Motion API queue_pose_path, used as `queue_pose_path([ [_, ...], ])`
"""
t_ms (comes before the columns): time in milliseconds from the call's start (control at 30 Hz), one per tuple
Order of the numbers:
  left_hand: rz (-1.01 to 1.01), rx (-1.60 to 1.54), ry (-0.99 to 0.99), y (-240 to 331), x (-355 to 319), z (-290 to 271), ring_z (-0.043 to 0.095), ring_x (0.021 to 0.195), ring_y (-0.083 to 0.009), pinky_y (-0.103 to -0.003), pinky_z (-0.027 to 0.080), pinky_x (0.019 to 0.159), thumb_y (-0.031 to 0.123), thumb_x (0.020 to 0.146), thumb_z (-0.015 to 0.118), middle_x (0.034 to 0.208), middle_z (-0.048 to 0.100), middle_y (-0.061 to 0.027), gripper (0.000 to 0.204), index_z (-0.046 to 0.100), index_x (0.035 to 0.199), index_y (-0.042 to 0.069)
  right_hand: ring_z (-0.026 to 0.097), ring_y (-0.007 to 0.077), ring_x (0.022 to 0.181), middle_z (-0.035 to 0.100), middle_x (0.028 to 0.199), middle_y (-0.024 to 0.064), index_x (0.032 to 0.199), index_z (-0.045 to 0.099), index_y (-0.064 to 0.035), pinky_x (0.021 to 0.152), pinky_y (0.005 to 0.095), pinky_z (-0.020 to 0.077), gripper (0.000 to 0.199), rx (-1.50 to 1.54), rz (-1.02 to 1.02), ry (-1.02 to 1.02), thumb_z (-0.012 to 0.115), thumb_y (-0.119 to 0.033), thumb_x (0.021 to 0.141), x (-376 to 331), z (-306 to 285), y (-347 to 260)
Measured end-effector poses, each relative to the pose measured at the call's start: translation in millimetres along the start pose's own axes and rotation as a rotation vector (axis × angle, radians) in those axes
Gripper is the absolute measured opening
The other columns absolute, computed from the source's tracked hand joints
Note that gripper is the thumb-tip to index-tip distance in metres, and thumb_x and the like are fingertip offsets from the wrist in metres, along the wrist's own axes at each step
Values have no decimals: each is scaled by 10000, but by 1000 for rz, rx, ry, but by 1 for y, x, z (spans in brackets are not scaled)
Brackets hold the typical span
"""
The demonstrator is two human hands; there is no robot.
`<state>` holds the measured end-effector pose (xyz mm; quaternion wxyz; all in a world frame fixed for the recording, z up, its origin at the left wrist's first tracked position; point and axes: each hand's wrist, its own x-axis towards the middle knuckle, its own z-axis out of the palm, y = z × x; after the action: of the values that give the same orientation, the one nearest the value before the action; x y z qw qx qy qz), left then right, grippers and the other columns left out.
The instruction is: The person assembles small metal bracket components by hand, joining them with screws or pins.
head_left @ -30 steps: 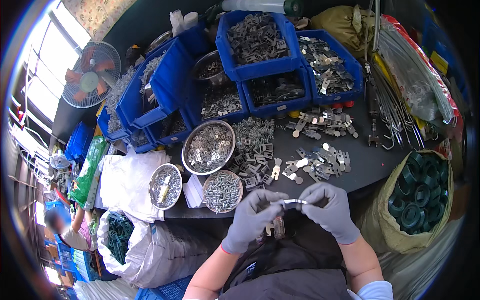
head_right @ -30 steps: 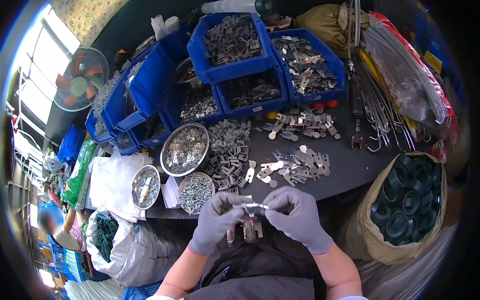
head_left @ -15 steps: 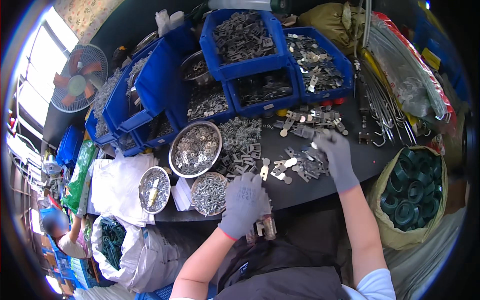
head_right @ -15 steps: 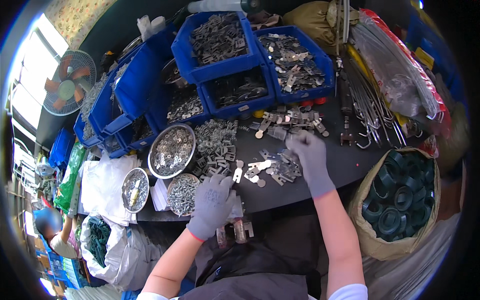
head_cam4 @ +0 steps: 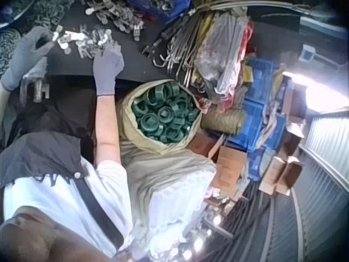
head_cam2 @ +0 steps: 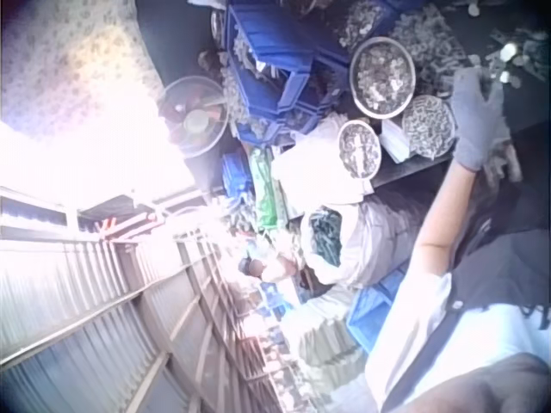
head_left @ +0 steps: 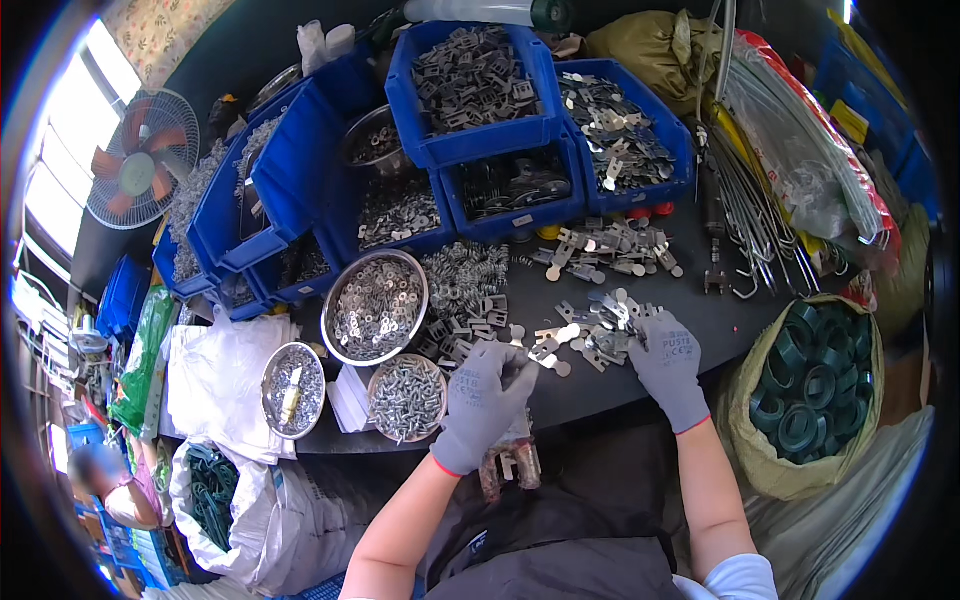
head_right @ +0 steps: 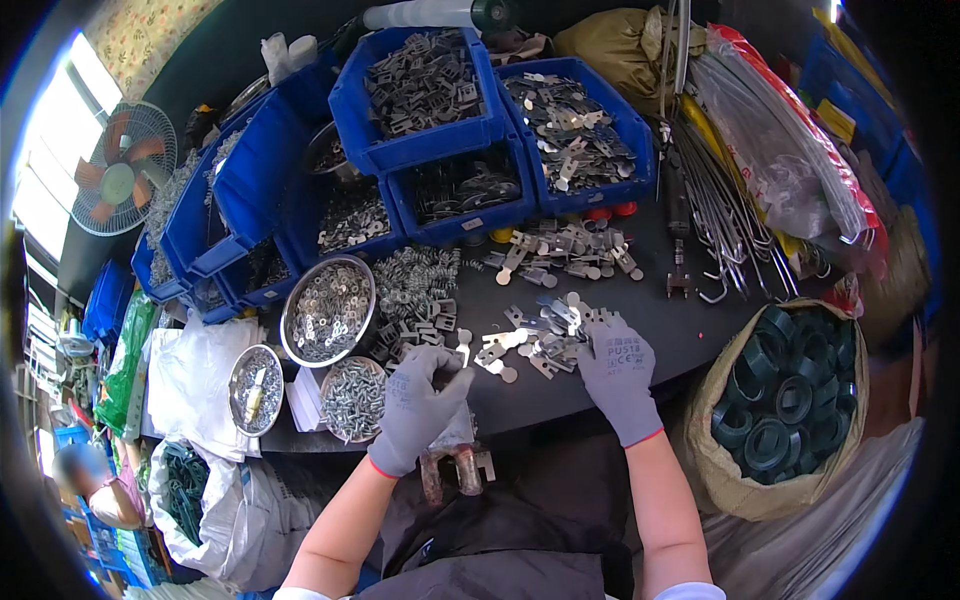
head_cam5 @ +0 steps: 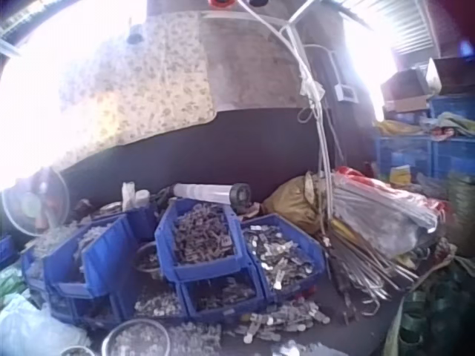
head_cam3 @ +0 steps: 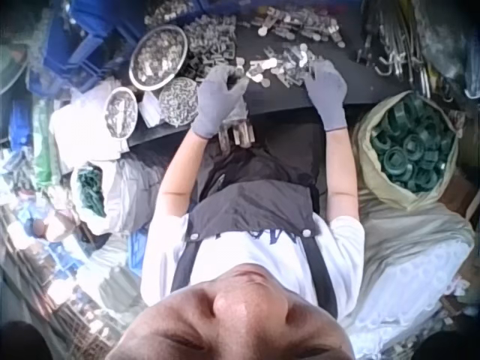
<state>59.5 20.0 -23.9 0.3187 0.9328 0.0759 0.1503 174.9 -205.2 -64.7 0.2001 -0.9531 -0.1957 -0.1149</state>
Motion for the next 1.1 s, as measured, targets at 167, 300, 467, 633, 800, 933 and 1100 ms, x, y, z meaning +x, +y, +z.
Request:
queue_pose_path([
  [167, -317, -769, -74, 15, -18, -9, 552, 750, -88, -246, 455, 665, 156, 856, 676, 880, 603, -53, 539, 463, 1335, 33, 661, 240, 756, 642, 867, 111, 941, 625, -57, 677, 355, 528, 182, 264, 59, -58, 640, -100, 765, -2, -30, -17],
  [300, -481, -1418, -147, 16, -44, -20, 644, 923, -155, -276, 531, 807, 122, 891, 654, 1060, 636, -109, 450, 482, 1274, -40, 674, 166, 838, 616, 957, 139, 871, 508, -3, 634, 241, 565, 80, 1559, 374, -285, 560, 44, 833, -31, -62, -80],
  [467, -485, -1340, -114, 28, -52, -26, 645, 964, -162, -275, 524, 839, 88, 921, 608, 1124, 634, -117, 316, 528, 1203, -29, 682, 181, 767, 614, 977, 176, 856, 503, 1, 637, 250, 578, 107, 1722, 257, -293, 598, 44, 831, -46, -50, -101],
  [633, -483, -1279, -83, 26, -63, -23, 641, 944, -135, -249, 503, 828, 81, 943, 582, 1140, 638, -95, 281, 549, 1200, -27, 647, 133, 777, 645, 975, 200, 838, 547, 17, 694, 235, 537, 86, 1671, 248, -361, 626, 47, 823, -55, -52, -99],
  [800, -373, -970, -165, 16, -78, -20, 621, 874, -88, -233, 498, 767, 97, 936, 590, 1066, 673, -80, 251, 612, 1155, -25, 653, 137, 771, 668, 937, 146, 855, 619, 29, 684, 254, 534, 100, 1490, 201, -560, 672, 39, 771, -59, -61, -79],
  [933, -406, -1006, -322, 15, -81, -23, 624, 863, -89, -229, 508, 756, 49, 919, 591, 1024, 676, -78, 212, 620, 1112, -33, 627, 100, 740, 683, 844, 61, 959, 693, 24, 690, 248, 496, 228, 1448, 159, -857, 722, -5, 735, -61, -63, -44],
  [1100, -419, -1026, -305, 26, -66, -20, 608, 717, -60, -204, 456, 530, 72, 941, 572, 900, 660, -39, 204, 621, 1120, -12, 599, 75, 621, 669, 748, 42, 886, 705, 4, 567, 196, 446, 145, 1365, 421, -847, 691, -63, 758, -56, -73, -55],
])
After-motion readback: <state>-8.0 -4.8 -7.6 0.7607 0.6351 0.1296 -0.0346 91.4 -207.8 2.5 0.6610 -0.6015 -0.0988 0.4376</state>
